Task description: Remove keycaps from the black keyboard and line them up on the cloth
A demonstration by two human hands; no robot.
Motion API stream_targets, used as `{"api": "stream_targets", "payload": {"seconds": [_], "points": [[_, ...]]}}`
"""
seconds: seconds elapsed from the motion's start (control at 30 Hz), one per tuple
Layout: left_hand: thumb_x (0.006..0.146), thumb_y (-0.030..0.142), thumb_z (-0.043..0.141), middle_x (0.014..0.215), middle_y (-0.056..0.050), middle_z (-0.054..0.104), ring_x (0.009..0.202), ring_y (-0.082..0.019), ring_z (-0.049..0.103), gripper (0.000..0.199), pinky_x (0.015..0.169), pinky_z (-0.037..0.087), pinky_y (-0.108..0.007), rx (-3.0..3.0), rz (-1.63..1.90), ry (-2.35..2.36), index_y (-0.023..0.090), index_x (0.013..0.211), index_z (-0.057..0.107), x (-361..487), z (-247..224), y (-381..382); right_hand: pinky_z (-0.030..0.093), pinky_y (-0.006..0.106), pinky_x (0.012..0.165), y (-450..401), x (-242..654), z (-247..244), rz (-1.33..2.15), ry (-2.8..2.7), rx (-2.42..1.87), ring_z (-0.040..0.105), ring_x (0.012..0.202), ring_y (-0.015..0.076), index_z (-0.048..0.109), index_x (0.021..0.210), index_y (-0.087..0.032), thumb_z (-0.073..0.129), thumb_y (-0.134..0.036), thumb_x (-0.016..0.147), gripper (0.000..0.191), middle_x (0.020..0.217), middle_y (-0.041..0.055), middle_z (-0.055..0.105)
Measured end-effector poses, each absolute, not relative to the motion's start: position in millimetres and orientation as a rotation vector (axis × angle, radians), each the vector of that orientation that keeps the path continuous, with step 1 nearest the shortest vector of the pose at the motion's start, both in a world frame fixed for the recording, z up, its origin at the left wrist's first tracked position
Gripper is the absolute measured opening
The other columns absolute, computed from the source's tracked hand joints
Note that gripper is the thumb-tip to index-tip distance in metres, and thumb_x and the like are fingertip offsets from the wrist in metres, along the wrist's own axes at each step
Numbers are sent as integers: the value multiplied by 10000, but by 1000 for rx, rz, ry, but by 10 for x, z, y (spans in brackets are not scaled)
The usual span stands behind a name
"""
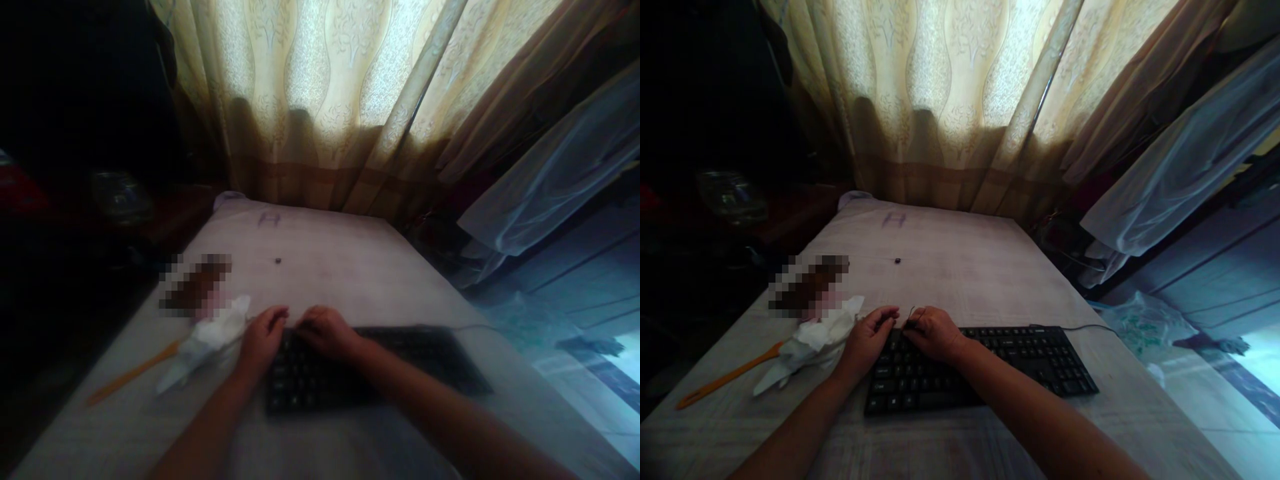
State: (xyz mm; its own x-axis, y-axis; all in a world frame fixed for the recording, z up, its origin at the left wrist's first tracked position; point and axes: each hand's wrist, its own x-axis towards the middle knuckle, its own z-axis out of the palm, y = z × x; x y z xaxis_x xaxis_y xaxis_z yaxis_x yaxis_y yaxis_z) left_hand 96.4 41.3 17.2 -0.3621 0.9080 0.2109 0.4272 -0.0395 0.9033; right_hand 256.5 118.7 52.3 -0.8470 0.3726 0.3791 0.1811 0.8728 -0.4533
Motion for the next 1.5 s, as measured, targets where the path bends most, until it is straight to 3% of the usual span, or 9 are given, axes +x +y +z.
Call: {"api": "stream_targets", "payload": {"seconds": [0.13, 0.3, 0.5, 0.67, 0.93, 1.17, 1.5], "points": [[798, 264, 467, 945, -58, 713, 906, -197, 660, 266, 839, 508, -360, 1415, 1380, 1788, 192, 999, 625, 964, 173, 408, 493, 275, 730, 1184, 2562, 544, 553, -2603, -379, 633, 759, 173, 686, 801, -162, 569, -139, 800, 119, 775, 66, 699], [793, 256, 467, 967, -58, 702, 917, -190, 648, 279, 847, 500, -356, 1464, 1350, 1773, 193, 1013, 626, 957, 188, 388, 493, 255, 720, 1194, 2588, 552, 786, -2506, -501, 633, 774, 154, 681, 855, -166, 584, -139, 791, 119, 828, 47, 688], [759, 203, 491, 906, -31, 689, 901, -185, 624, 205, 859, 482, -359, 1600, 1269, 1731, 221, 855, 671, 910, 297, 342, 495, 266, 708, 1151, 2596, 554, 942, -2404, -699, 640, 775, 158, 677, 881, -173, 586, -166, 803, 120, 839, 37, 693], [762, 236, 556, 1010, -39, 667, 975, -200, 601, 163, 915, 449, -381, 1726, 1135, 1673, 240, 840, 698, 894, 371, 315, 492, 268, 659, 1139, 2566, 525, 1059, -2309, -832, 647, 724, 173, 677, 824, -158, 620, -223, 796, 91, 776, 35, 707], [785, 222, 550, 892, -35, 676, 871, -187, 615, 109, 843, 467, -342, 1795, 1124, 1738, 208, 788, 659, 990, 412, 312, 502, 299, 722, 1186, 2564, 517, 1234, -2243, -766, 649, 769, 179, 686, 833, -149, 627, -223, 784, 106, 807, 42, 705], [790, 221, 551, 944, -36, 678, 907, -190, 611, 132, 866, 465, -352, 1807, 1133, 1697, 221, 858, 664, 984, 406, 314, 504, 304, 749, 1227, 2551, 554, 1447, -2203, -776, 647, 753, 161, 680, 844, -149, 612, -180, 772, 104, 796, 30, 700], [768, 248, 566, 929, -31, 684, 894, -193, 616, 110, 854, 477, -353, 1749, 1140, 1729, 227, 790, 672, 970, 393, 309, 464, 239, 636, 1332, 2633, 885, 1187, -2412, -821, 602, 663, 128, 690, 848, -161, 550, -240, 836, 161, 723, 8, 684]]}}
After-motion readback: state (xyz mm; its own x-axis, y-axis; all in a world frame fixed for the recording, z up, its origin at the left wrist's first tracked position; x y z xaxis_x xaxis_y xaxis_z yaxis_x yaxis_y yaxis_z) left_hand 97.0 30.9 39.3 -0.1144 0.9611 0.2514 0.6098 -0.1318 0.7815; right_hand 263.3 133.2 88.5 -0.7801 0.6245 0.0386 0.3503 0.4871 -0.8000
